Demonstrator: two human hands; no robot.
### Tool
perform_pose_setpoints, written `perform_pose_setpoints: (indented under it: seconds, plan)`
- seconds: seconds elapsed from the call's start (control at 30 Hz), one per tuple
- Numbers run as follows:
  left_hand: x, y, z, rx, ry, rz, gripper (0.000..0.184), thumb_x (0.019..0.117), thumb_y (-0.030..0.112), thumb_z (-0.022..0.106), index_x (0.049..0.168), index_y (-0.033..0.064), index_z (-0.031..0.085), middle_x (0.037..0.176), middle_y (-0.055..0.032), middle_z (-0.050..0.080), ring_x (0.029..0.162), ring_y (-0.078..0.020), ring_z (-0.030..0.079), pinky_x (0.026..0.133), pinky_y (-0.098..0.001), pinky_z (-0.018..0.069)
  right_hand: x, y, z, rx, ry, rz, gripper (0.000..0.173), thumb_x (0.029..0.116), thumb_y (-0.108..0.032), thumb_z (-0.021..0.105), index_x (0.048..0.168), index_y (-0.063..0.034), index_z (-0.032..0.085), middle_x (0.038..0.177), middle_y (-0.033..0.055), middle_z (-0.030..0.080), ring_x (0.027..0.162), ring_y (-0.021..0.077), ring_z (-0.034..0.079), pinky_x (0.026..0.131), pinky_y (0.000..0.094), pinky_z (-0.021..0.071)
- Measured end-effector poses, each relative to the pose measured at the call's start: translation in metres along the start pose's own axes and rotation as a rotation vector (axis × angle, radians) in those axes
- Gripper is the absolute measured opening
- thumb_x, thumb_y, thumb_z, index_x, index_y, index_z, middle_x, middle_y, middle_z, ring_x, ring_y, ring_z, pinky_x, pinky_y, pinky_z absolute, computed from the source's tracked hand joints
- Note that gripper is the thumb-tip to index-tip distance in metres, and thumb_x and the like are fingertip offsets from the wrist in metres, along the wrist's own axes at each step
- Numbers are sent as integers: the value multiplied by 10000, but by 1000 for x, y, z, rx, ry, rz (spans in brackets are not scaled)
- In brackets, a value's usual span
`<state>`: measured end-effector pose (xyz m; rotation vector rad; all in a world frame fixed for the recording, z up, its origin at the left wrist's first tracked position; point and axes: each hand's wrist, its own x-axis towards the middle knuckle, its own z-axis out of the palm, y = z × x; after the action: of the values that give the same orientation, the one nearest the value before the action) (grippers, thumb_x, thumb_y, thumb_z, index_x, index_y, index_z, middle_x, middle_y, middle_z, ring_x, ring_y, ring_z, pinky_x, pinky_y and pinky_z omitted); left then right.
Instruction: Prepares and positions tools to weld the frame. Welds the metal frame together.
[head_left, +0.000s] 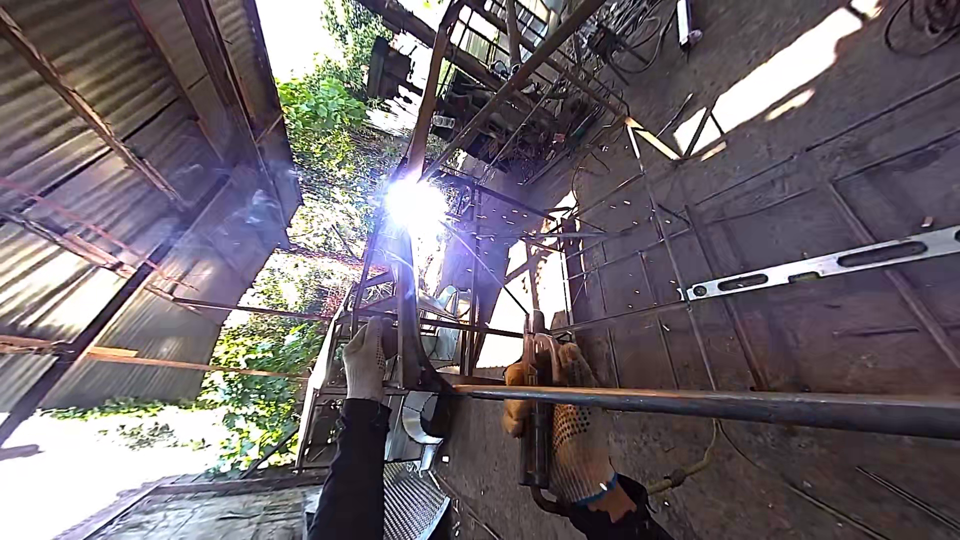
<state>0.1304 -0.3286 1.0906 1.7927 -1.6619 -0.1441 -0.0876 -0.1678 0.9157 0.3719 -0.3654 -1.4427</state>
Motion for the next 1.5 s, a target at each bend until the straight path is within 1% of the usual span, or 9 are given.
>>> perform_pose_setpoints:
  seconds: [0.1,0.2,0.33,0.53,0.87,1.03,1.07,1.17,1.5]
  plan:
    - [-1,1,0,-2,-8,-3,405,1105,335,474,1065,28,736,823,-76,742,697,-171,710,669,-358,620,1,-5,8,104,21,15,548,1109,-520,221,1251,-77,510,807,125,687,610,206,692,522,301,590]
    - [0,0,-1,27,1,4,408,1104,343,474,1065,34,738,821,-64,743,693,-161,707,662,-355,618,5,-4,8,21,27,-18,508,1115,-487,181,1178,-72,468,747,127,680,558,223,688,465,322,577]
    - [0,0,-1,11,6,-2,398,1102,334,482,1047,38,742,807,-58,739,682,-148,701,645,-341,611,-25,-4,7,-200,-28,-71,587,1111,-494,202,1047,-154,676,821,4,712,720,65,684,640,203,569]
    - [-2,1,0,-9,9,-7,394,1101,329,484,1038,39,744,803,-60,737,682,-155,700,650,-342,610,-16,-4,5,-15,-166,-30,523,1108,-512,252,1188,-148,619,866,60,708,723,121,705,629,231,592]
    - [-4,1,1,0,23,-18,394,1099,337,488,1037,44,744,798,-55,739,678,-155,703,647,-343,613,-21,-7,3,-196,-51,-22,577,1096,-547,238,1081,-165,670,829,16,712,719,84,691,630,215,576]
    - [-2,1,0,14,9,1,394,1097,336,489,1081,24,729,861,-68,745,732,-156,712,694,-365,622,15,9,-12,-267,85,-307,371,1078,-300,464,1327,-25,461,844,144,663,567,203,665,490,338,601]
    - [-2,1,-1,12,10,-2,392,1096,337,492,1086,23,726,867,-69,742,739,-158,711,703,-370,623,18,9,-16,-392,114,-419,566,1000,-216,597,1473,-1,374,875,154,659,591,209,664,508,350,602]
    - [-1,-5,-4,55,13,-19,407,1064,448,534,1113,97,734,909,-40,733,762,-137,691,711,-378,605,16,-1,-14,-799,162,-664,933,804,-261,849,1515,54,335,1091,79,686,824,129,697,710,303,639]
    - [5,-12,-5,-34,-13,8,428,1067,469,519,1094,102,739,893,-36,747,760,-161,721,729,-393,634,19,-11,-13,-1142,87,-677,875,813,-257,848,1544,-87,397,1114,18,695,847,83,690,730,293,633]
